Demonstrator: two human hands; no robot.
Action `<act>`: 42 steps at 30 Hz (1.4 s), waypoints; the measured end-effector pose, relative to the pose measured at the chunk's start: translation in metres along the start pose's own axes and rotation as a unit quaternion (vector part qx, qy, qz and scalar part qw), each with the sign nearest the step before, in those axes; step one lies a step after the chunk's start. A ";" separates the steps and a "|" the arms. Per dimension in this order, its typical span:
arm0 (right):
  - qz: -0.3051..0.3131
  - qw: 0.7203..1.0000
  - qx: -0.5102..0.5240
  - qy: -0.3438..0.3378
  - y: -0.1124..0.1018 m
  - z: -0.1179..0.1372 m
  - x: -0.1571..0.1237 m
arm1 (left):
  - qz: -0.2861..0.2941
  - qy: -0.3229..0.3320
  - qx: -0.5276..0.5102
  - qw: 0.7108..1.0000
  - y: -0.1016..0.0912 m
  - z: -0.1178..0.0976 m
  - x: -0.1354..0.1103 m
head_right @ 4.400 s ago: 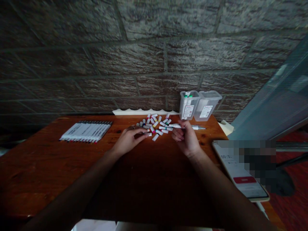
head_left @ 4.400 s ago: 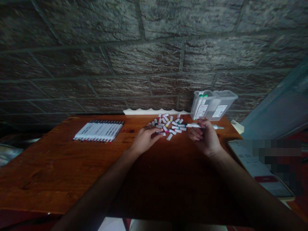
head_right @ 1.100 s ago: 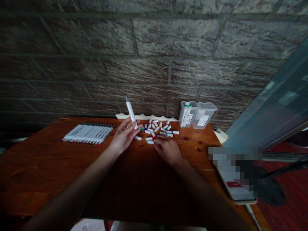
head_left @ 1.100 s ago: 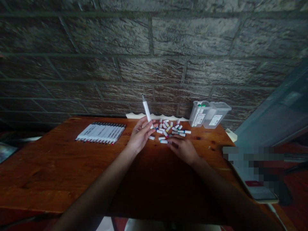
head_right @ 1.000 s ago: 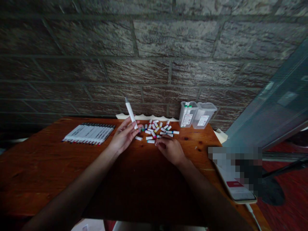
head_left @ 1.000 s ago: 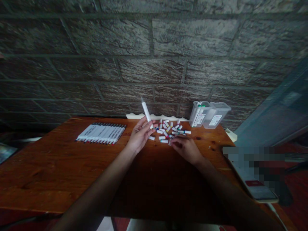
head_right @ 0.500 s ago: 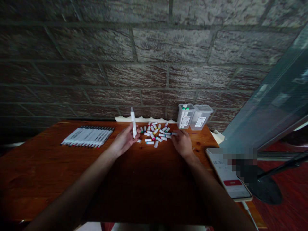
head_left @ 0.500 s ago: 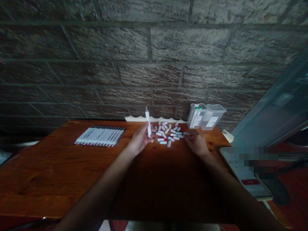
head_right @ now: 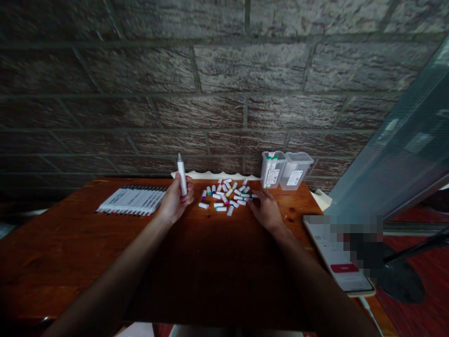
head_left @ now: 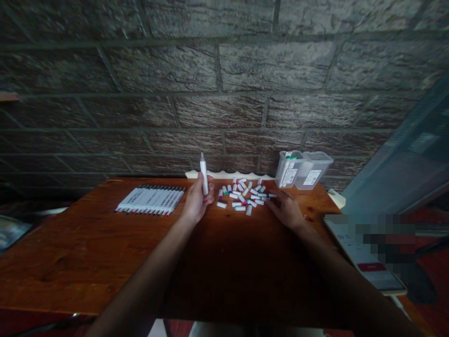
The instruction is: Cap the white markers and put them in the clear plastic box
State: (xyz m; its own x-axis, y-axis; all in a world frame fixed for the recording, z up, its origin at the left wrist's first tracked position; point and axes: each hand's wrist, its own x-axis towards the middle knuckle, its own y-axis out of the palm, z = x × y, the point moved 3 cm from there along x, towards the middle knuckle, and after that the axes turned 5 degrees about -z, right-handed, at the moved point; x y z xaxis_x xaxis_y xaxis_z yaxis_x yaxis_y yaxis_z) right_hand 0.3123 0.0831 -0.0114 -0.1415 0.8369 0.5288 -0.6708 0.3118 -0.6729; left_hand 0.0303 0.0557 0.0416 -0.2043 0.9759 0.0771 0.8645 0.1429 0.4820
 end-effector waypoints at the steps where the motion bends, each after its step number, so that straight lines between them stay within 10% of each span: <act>1: -0.002 1.000 0.003 0.002 0.000 0.000 0.000 | -0.001 -0.001 0.006 1.000 0.000 0.001 0.000; 17: -0.002 0.999 0.001 -0.044 -0.001 0.010 -0.001 | -0.016 0.004 0.023 1.000 -0.001 0.003 0.001; 32: 0.135 0.971 -0.062 -0.188 0.079 0.138 0.022 | -0.003 -0.031 -0.101 0.994 -0.008 -0.007 0.003; 37: 0.078 0.983 0.018 -0.168 0.041 0.124 0.013 | 0.035 -0.061 -0.083 0.994 -0.002 -0.005 -0.002; 42: 0.009 0.985 0.171 0.004 -0.011 0.066 -0.010 | 0.114 -0.112 -0.005 0.987 0.017 0.015 -0.017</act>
State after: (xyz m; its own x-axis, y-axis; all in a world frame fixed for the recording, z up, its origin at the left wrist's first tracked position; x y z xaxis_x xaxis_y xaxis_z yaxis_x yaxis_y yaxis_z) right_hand 0.2734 0.0413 0.0250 -0.1510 0.8447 0.5135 -0.8743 0.1283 -0.4682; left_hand 0.0554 0.0443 0.0359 0.1037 0.9946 -0.0104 0.8718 -0.0858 0.4823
